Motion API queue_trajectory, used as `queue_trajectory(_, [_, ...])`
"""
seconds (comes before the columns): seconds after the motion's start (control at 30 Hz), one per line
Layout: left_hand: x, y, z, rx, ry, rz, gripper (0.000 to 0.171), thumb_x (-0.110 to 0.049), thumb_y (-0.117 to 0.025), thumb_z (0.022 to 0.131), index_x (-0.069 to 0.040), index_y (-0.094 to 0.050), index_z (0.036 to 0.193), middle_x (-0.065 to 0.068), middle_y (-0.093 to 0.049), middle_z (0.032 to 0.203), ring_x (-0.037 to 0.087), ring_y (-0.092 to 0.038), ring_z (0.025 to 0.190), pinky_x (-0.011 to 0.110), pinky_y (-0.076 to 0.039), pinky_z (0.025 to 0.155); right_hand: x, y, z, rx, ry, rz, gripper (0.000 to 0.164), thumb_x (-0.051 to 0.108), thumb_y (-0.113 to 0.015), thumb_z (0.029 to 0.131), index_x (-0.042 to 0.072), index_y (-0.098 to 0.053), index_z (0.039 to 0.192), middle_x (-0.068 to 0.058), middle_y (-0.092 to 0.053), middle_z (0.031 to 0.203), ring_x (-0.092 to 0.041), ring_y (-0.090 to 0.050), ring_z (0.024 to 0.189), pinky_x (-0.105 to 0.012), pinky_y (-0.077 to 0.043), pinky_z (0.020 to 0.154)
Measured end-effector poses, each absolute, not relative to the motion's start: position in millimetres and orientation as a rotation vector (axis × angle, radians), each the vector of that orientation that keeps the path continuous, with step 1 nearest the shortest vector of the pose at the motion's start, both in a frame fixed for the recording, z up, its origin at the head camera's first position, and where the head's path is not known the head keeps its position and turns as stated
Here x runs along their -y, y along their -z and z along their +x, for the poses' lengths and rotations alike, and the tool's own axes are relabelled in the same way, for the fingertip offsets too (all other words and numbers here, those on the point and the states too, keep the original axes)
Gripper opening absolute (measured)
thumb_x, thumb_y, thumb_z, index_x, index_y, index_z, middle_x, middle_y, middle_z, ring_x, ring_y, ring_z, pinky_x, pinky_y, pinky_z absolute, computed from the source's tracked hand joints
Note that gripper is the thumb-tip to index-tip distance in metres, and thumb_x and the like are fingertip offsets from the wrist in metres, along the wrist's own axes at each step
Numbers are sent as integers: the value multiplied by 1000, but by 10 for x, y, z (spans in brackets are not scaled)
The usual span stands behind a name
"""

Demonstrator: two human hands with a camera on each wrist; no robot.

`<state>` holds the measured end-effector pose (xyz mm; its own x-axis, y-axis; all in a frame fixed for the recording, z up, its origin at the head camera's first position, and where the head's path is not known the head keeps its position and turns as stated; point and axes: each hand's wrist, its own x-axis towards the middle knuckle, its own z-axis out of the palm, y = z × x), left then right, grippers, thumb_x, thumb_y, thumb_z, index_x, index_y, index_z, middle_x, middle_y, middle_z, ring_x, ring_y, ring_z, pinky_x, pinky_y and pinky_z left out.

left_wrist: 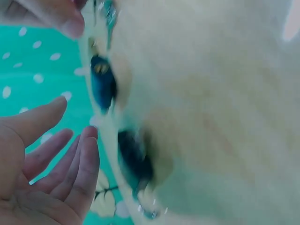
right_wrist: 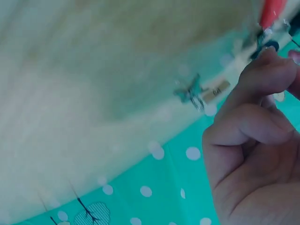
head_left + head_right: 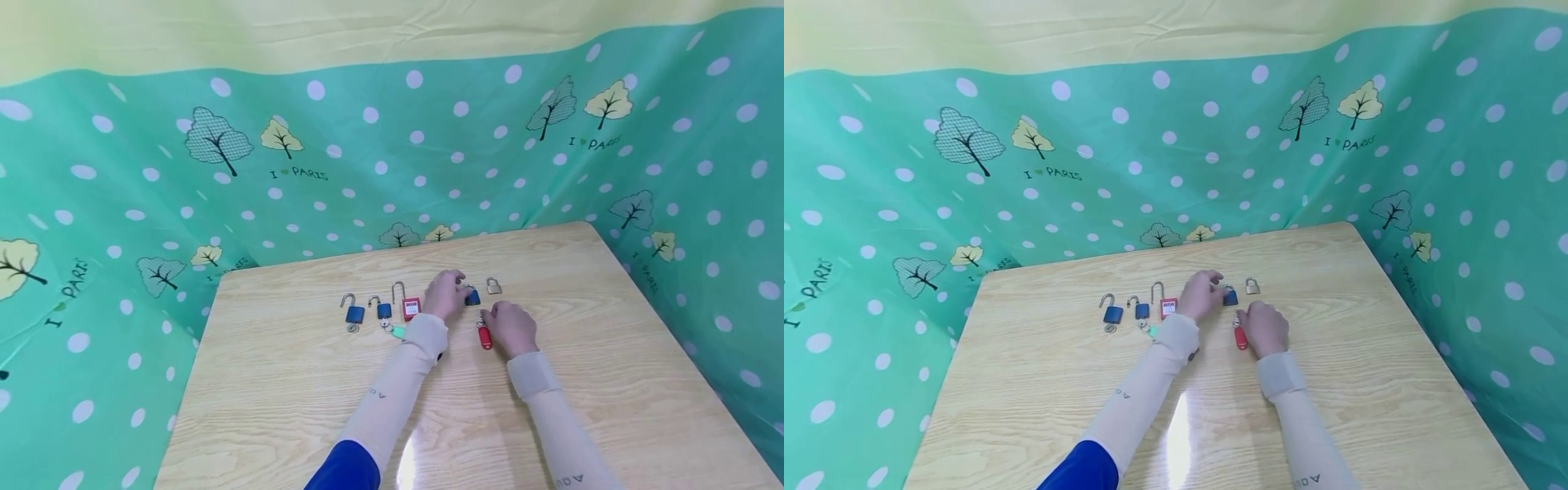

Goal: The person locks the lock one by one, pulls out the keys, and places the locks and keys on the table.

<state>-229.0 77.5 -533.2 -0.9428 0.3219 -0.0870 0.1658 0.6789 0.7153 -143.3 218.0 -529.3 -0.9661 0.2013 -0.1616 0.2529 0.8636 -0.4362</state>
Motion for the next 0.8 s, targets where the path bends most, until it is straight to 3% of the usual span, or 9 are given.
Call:
queue_trajectory(0.13, [-625, 5263, -2337, -2703, -1194, 375, 35, -20, -72, 92, -9, -66, 125, 8, -68, 117, 18, -69, 95, 27, -57, 78, -2177, 5225, -1466, -2993, 742, 338, 29, 29, -61, 96, 6, -62, 79, -9, -62, 68, -24, -56, 59, -34, -40, 48])
queue_trajectory(0.23, [-526, 5241, -2364, -2710, -1185, 356, 33, -20, -72, 93, -8, -67, 123, 8, -69, 116, 18, -69, 97, 29, -57, 81, -2139, 5184, -1507, -3001, 758, 324, 26, 28, -62, 97, 4, -62, 87, -10, -62, 70, -25, -56, 59, -33, -39, 49])
queue_trajectory(0.47, [-391, 5273, -2355, -2739, -1099, 368, 26, -17, -72, 93, -8, -69, 117, 5, -71, 104, 16, -67, 92, 27, -55, 80, -1887, 5188, -1619, -3062, 789, 181, 22, 25, -66, 95, 3, -67, 93, -14, -67, 81, -26, -60, 61, -38, -46, 49])
queue_trajectory(0.7, [-358, 5269, -2284, -2836, -852, 380, 18, -17, -71, 93, -9, -70, 109, 1, -71, 91, 14, -65, 81, 26, -55, 76, -1592, 5274, -1752, -3084, 777, 18, 31, 23, -69, 94, 0, -70, 114, -22, -72, 105, -36, -69, 85, -48, -56, 65])
queue_trajectory(0.8, [-339, 5277, -2259, -2849, -778, 386, 15, -15, -70, 93, -9, -71, 107, 3, -72, 93, 16, -67, 84, 28, -55, 78, -1491, 5326, -1783, -3079, 707, 2, 31, 23, -70, 92, -1, -69, 112, -23, -69, 104, -39, -68, 88, -52, -56, 67])
